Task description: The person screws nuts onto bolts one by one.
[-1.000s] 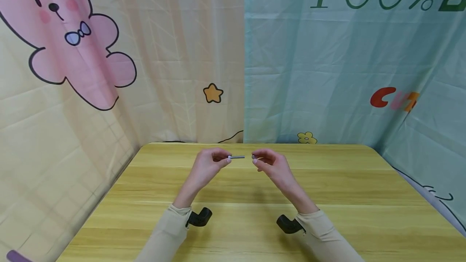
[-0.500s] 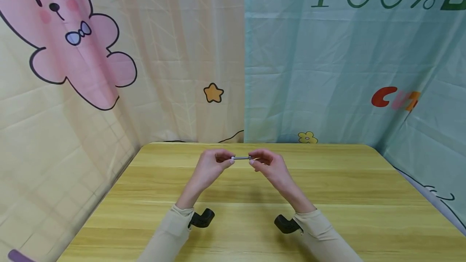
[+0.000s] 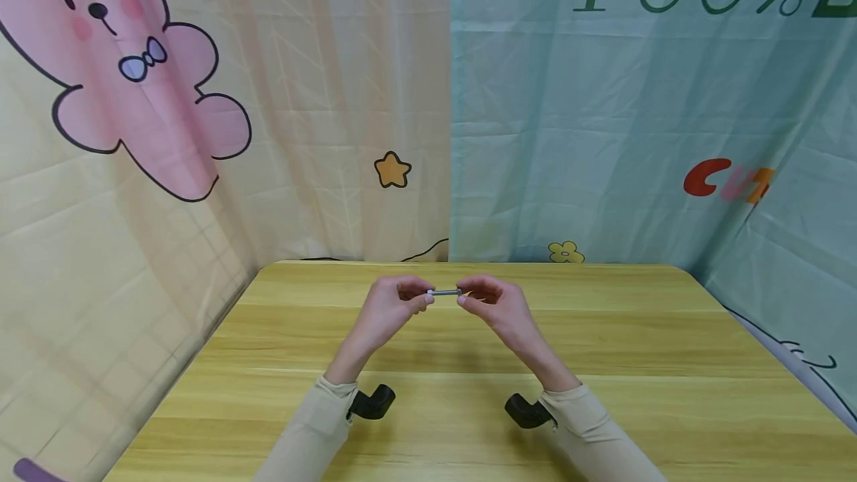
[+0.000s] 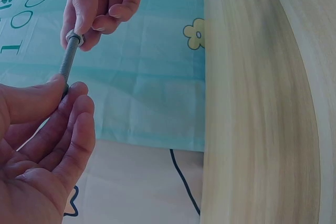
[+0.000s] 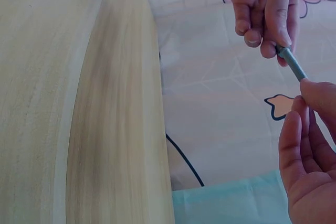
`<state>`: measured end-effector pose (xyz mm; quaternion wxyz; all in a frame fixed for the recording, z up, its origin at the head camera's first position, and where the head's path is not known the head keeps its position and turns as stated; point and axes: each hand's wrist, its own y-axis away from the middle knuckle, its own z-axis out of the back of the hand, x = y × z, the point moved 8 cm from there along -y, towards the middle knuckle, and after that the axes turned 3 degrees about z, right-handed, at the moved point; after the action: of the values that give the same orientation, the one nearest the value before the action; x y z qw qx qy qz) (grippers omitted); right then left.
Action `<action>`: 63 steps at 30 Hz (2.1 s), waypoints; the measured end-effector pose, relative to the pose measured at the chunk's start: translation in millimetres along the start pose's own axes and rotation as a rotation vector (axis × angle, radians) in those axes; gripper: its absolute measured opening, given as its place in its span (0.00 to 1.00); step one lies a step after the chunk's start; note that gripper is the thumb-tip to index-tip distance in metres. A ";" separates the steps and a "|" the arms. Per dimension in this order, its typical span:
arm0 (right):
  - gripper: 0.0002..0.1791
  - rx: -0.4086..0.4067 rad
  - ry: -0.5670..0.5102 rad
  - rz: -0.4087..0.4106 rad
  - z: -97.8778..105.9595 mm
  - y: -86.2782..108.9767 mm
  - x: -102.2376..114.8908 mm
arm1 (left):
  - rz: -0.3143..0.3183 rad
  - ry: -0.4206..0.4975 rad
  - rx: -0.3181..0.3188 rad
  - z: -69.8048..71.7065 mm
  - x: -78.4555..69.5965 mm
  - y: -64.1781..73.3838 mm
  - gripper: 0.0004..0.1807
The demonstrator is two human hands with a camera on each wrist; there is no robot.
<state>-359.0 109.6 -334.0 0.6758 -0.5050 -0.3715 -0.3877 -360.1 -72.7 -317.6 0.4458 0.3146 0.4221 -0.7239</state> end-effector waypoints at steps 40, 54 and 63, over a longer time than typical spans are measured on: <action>0.15 0.038 -0.092 -0.001 -0.7 0.7 -4.2 | 0.012 0.061 0.013 -1.4 3.4 -0.1 0.08; 0.18 0.058 -0.198 -0.050 -3.0 -1.3 -8.6 | 0.003 0.076 0.020 -2.9 2.1 1.8 0.06; 0.18 0.021 -0.175 -0.088 -1.7 -1.2 -12.7 | 0.011 0.099 0.018 -6.7 2.7 1.4 0.05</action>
<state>-365.3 109.6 -345.3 0.6283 -0.5131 -0.4549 -0.3675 -359.4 -68.0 -323.3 0.4255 0.3564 0.4356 -0.7087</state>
